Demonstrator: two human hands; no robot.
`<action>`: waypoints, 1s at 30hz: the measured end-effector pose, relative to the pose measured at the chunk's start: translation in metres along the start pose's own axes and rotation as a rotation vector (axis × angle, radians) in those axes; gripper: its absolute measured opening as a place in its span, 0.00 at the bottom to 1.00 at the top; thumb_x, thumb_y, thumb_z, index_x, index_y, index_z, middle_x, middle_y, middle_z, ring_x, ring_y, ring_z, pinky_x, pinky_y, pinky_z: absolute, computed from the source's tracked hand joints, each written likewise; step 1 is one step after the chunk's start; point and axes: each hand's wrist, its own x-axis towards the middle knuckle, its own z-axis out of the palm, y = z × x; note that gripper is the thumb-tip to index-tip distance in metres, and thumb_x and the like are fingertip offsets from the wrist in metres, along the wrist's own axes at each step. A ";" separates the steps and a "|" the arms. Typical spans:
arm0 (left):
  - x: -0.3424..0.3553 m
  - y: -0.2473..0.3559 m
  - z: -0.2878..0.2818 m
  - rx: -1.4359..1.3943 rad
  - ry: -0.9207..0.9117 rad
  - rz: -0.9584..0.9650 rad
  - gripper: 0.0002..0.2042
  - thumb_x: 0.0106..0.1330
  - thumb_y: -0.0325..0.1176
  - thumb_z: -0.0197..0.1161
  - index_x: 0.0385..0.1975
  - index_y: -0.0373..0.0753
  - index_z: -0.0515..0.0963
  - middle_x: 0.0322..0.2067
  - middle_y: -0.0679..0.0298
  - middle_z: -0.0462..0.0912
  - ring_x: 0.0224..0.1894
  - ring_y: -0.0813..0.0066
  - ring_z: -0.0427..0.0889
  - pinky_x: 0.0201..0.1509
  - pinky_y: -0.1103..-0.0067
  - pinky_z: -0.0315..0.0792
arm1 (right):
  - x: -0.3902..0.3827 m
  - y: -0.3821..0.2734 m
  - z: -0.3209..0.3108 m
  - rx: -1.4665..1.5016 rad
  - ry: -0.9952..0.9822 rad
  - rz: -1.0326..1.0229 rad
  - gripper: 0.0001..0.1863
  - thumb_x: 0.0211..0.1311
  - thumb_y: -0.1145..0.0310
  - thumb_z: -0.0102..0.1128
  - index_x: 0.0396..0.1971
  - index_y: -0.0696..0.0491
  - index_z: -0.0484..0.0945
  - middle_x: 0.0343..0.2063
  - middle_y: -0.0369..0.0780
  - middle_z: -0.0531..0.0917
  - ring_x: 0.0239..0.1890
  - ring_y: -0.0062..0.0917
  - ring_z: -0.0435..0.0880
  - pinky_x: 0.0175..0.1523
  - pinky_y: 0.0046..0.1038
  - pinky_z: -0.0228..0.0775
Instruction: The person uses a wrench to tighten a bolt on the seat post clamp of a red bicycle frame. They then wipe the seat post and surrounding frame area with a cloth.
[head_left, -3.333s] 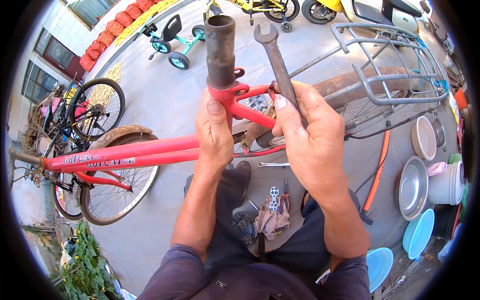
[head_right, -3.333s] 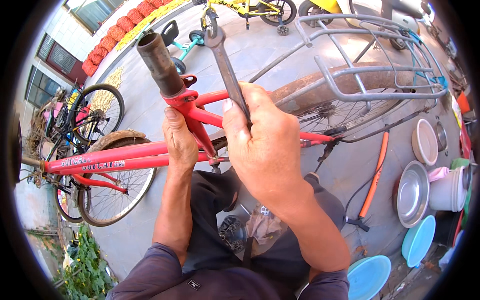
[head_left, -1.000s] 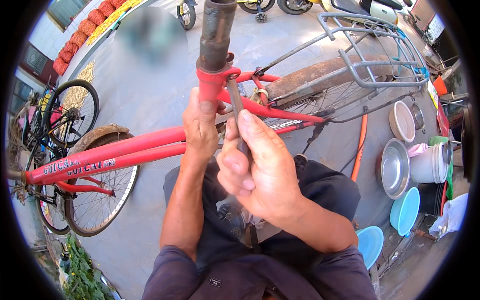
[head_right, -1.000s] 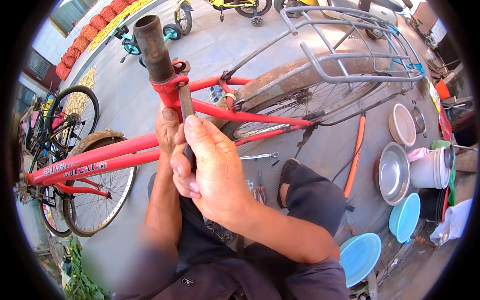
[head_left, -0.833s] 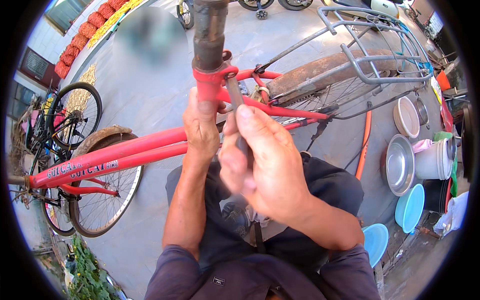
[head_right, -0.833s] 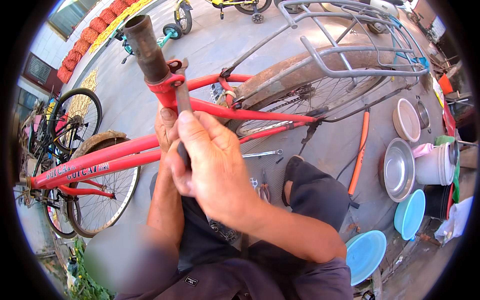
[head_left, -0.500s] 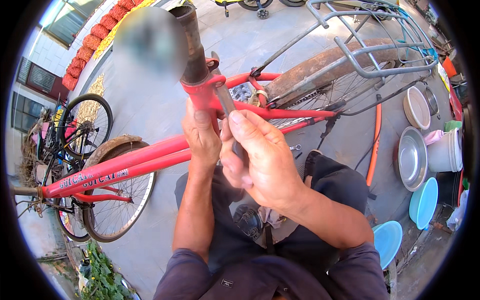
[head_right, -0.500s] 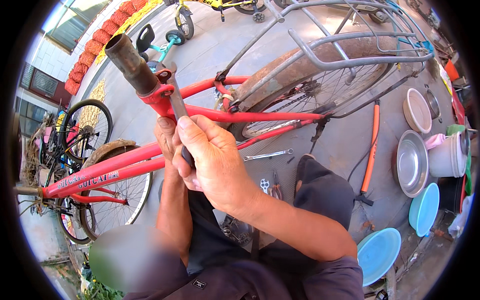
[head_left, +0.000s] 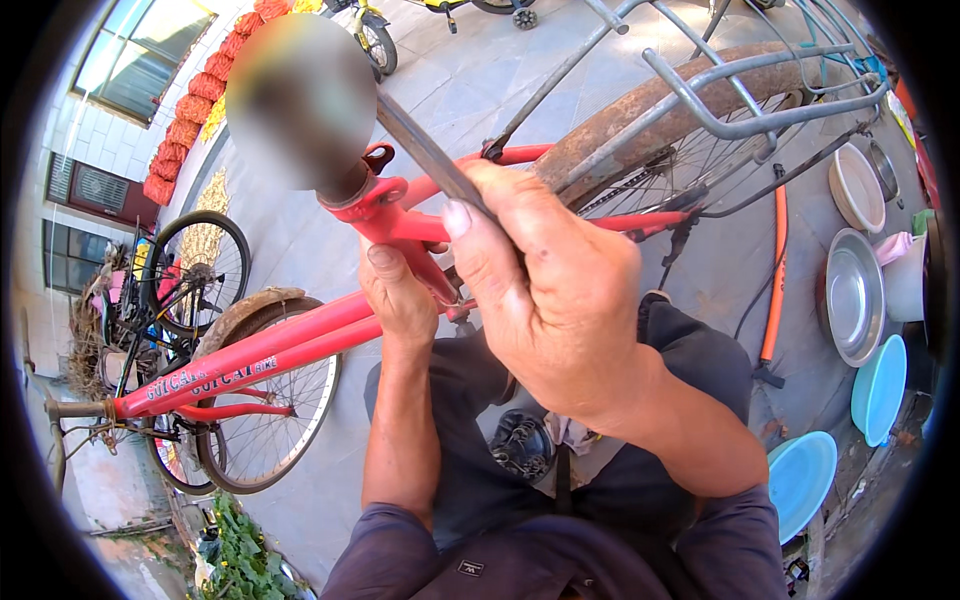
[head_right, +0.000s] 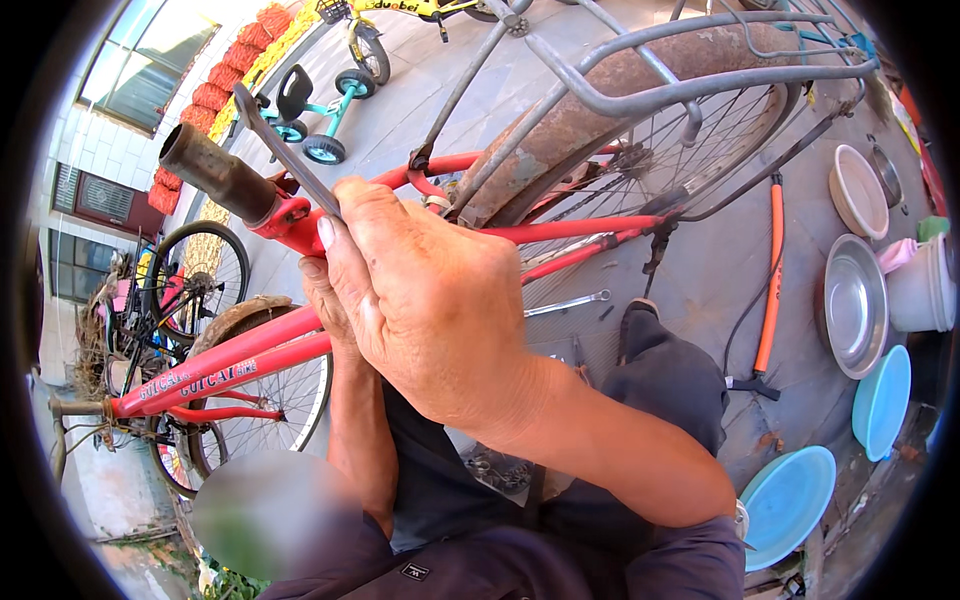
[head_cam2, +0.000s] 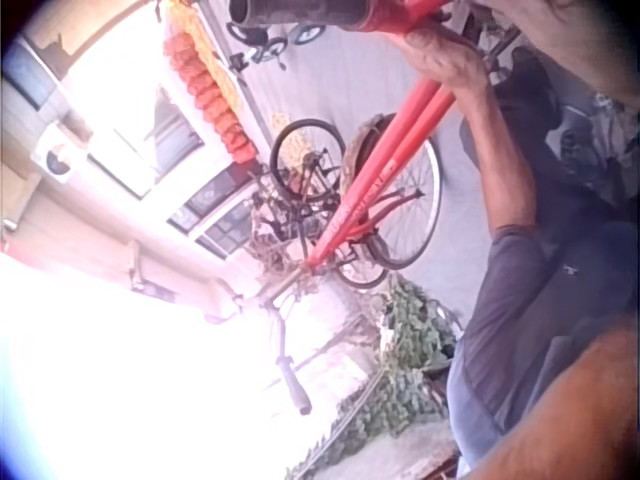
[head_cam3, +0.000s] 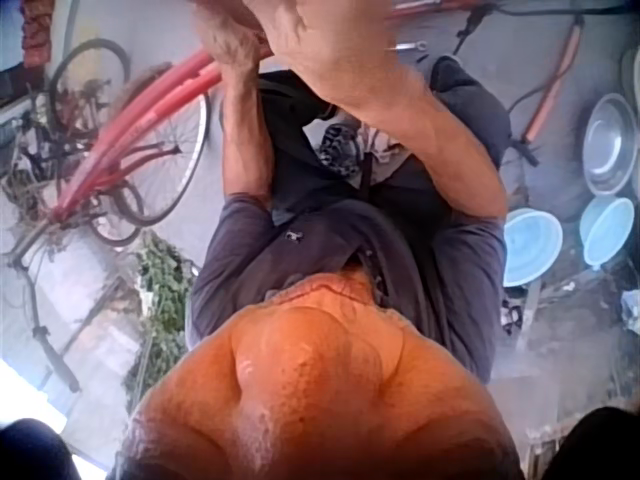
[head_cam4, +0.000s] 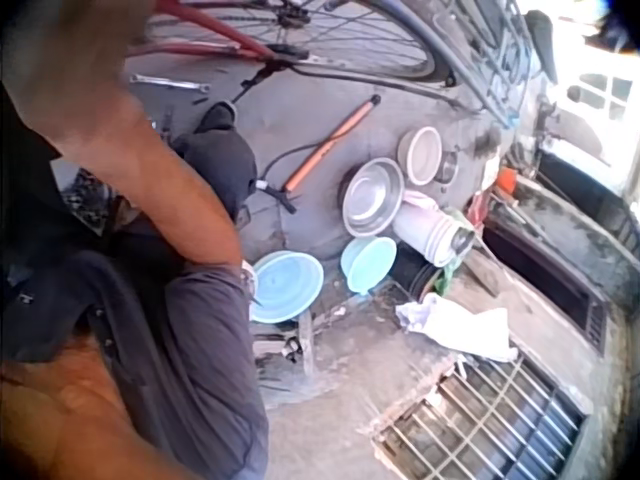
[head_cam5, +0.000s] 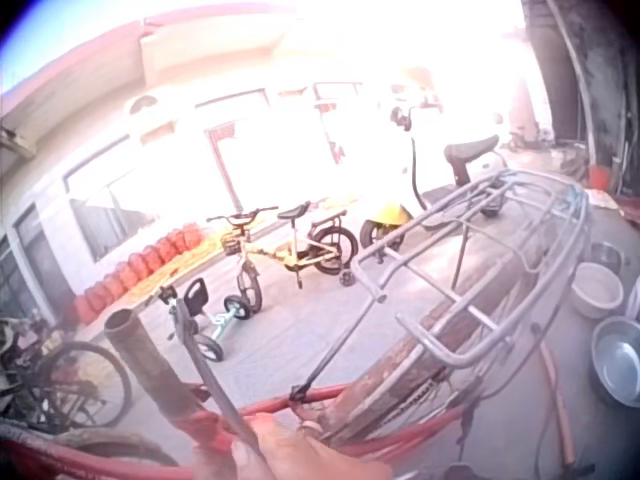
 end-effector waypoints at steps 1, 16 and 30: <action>0.000 0.000 0.000 0.000 0.012 -0.003 0.41 0.66 0.69 0.38 0.59 0.32 0.62 0.37 0.60 0.78 0.34 0.78 0.77 0.36 0.81 0.73 | 0.002 0.000 -0.001 -0.010 0.052 -0.058 0.12 0.63 0.78 0.60 0.45 0.62 0.77 0.24 0.40 0.82 0.23 0.14 0.77 0.28 0.19 0.70; -0.002 0.004 0.003 0.038 0.055 -0.125 0.42 0.65 0.71 0.39 0.58 0.31 0.63 0.36 0.62 0.78 0.32 0.78 0.76 0.35 0.81 0.71 | 0.011 -0.011 -0.010 -0.310 -0.186 -0.088 0.11 0.59 0.78 0.63 0.41 0.63 0.79 0.19 0.43 0.81 0.17 0.21 0.79 0.23 0.23 0.69; -0.001 0.018 0.002 0.175 0.000 0.016 0.41 0.67 0.69 0.34 0.55 0.32 0.67 0.45 0.59 0.75 0.38 0.75 0.76 0.42 0.77 0.73 | 0.004 0.000 -0.010 -0.161 -0.037 -0.046 0.11 0.59 0.79 0.61 0.42 0.61 0.77 0.21 0.44 0.80 0.19 0.31 0.80 0.25 0.27 0.70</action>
